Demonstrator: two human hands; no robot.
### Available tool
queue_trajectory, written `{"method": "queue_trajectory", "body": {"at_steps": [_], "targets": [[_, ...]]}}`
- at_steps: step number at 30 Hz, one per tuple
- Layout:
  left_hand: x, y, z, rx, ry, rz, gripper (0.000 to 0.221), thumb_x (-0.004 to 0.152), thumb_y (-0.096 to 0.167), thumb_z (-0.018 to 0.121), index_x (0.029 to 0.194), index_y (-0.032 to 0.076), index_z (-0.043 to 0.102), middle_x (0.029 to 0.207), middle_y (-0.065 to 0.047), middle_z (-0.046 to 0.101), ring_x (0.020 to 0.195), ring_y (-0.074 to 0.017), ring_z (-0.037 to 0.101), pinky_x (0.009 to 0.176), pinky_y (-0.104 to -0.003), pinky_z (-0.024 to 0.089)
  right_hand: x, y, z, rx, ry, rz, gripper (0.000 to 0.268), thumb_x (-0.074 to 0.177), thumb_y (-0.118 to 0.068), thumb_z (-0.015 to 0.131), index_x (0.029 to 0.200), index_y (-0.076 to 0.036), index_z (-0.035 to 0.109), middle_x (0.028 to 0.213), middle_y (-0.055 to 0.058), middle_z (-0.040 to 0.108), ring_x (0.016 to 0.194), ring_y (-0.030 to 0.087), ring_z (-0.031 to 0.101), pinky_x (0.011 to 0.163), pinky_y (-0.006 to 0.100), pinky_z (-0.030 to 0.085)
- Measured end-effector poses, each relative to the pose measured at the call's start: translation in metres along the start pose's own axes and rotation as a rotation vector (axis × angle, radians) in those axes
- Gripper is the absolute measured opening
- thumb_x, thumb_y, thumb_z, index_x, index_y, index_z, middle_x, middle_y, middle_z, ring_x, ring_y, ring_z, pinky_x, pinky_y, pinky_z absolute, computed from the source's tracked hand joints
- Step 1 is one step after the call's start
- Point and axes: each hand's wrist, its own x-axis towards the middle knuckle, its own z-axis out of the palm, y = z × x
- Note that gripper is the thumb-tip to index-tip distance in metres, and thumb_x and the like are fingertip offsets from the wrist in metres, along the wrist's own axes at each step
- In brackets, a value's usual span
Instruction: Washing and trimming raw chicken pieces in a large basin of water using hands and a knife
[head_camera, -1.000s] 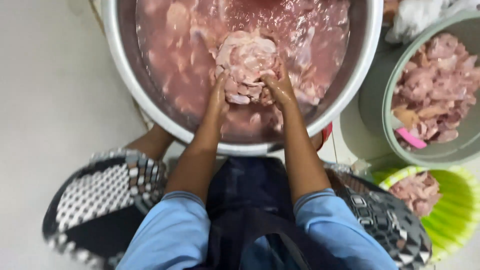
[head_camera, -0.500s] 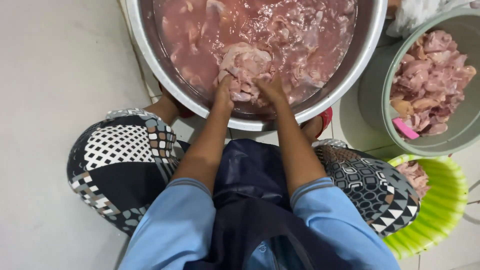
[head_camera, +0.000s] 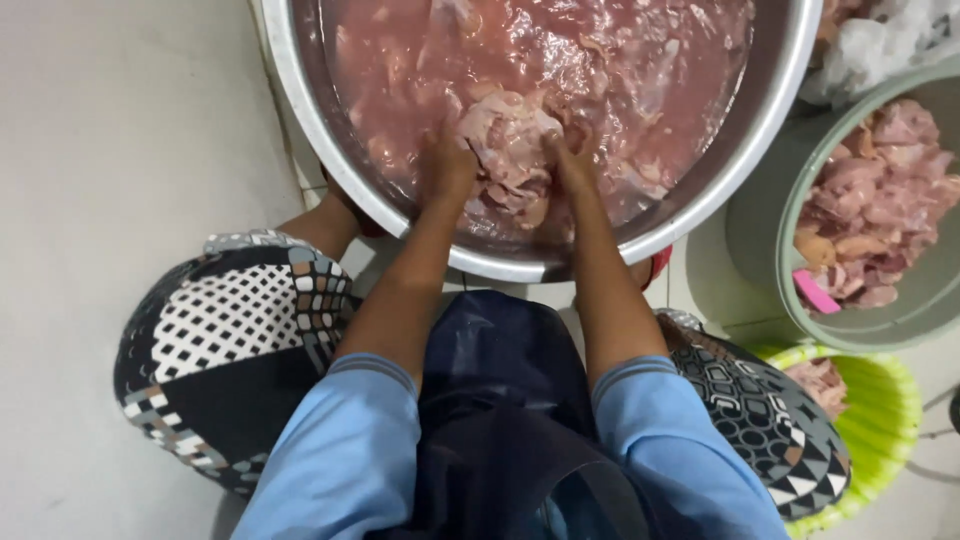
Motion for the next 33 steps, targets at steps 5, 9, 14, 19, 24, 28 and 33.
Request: {"method": "queue_trajectory", "body": {"at_steps": [5,9,14,19,24,28,33], "targets": [[0.035,0.014,0.026,-0.403,-0.116,-0.092,0.074,0.069,0.059,0.068,0.13,0.022,0.049,0.133,-0.009,0.05,0.127,-0.0264,0.044,0.105,-0.04,0.037,0.109,0.045,0.022,0.185,-0.11,0.024,0.07,0.073,-0.057,0.078,0.126,-0.022,0.05,0.117,0.015,0.058,0.104,0.029,0.061,0.083,0.044,0.052],[0.053,0.024,0.021,-0.67,-0.097,-0.204,0.116,0.059,0.076,0.076,0.145,0.016,0.024,0.145,-0.018,0.028,0.136,-0.0334,0.028,0.11,-0.052,0.022,0.08,0.009,0.015,0.238,-0.142,-0.076,0.064,0.071,-0.049,0.082,0.123,-0.022,0.055,0.119,0.014,0.059,0.109,0.031,0.057,0.092,0.045,0.045],[0.014,0.06,-0.013,-0.566,-0.011,-0.118,0.074,0.056,0.033,0.071,0.122,0.008,0.051,0.114,-0.008,0.064,0.099,-0.0225,0.064,0.079,-0.03,0.051,-0.022,-0.068,-0.009,0.194,-0.162,-0.131,0.037,0.08,-0.005,0.067,0.105,-0.031,0.06,0.108,0.006,0.065,0.08,0.018,0.065,0.049,0.019,0.053],[0.019,-0.002,0.027,-0.979,-0.141,0.05,0.092,0.072,0.025,0.07,0.144,0.009,0.016,0.144,-0.028,0.024,0.126,-0.04,0.036,0.099,-0.045,0.037,-0.002,-0.019,0.014,0.349,-0.007,-0.203,0.035,0.068,-0.01,0.072,0.103,-0.012,0.064,0.093,0.01,0.066,0.085,0.019,0.063,0.074,0.03,0.054],[-0.001,-0.007,0.016,-0.694,-0.107,0.13,0.094,0.067,0.035,0.082,0.142,0.01,0.032,0.143,-0.024,0.031,0.135,-0.038,0.03,0.111,-0.046,0.023,-0.01,-0.019,-0.011,0.298,-0.12,-0.138,0.052,0.069,-0.016,0.079,0.117,-0.019,0.059,0.099,0.019,0.063,0.087,0.026,0.065,0.07,0.039,0.056],[-0.009,-0.003,0.023,-0.764,-0.15,0.139,0.098,0.065,0.024,0.079,0.146,0.012,0.023,0.146,-0.029,0.023,0.137,-0.0436,0.021,0.113,-0.05,0.017,-0.028,-0.054,-0.052,-0.023,-0.54,-0.188,0.077,0.069,-0.038,0.079,0.134,-0.013,0.046,0.128,0.028,0.045,0.108,0.036,0.053,0.085,0.045,0.049],[-0.009,-0.002,0.032,-0.778,-0.196,0.136,0.099,0.068,0.024,0.079,0.147,0.012,0.02,0.149,-0.026,0.023,0.139,-0.0424,0.019,0.113,-0.052,0.015,-0.02,-0.036,-0.023,-0.606,-0.481,-0.217,0.08,0.066,-0.045,0.076,0.136,-0.021,0.044,0.122,0.022,0.054,0.109,0.038,0.056,0.088,0.044,0.047]]}}
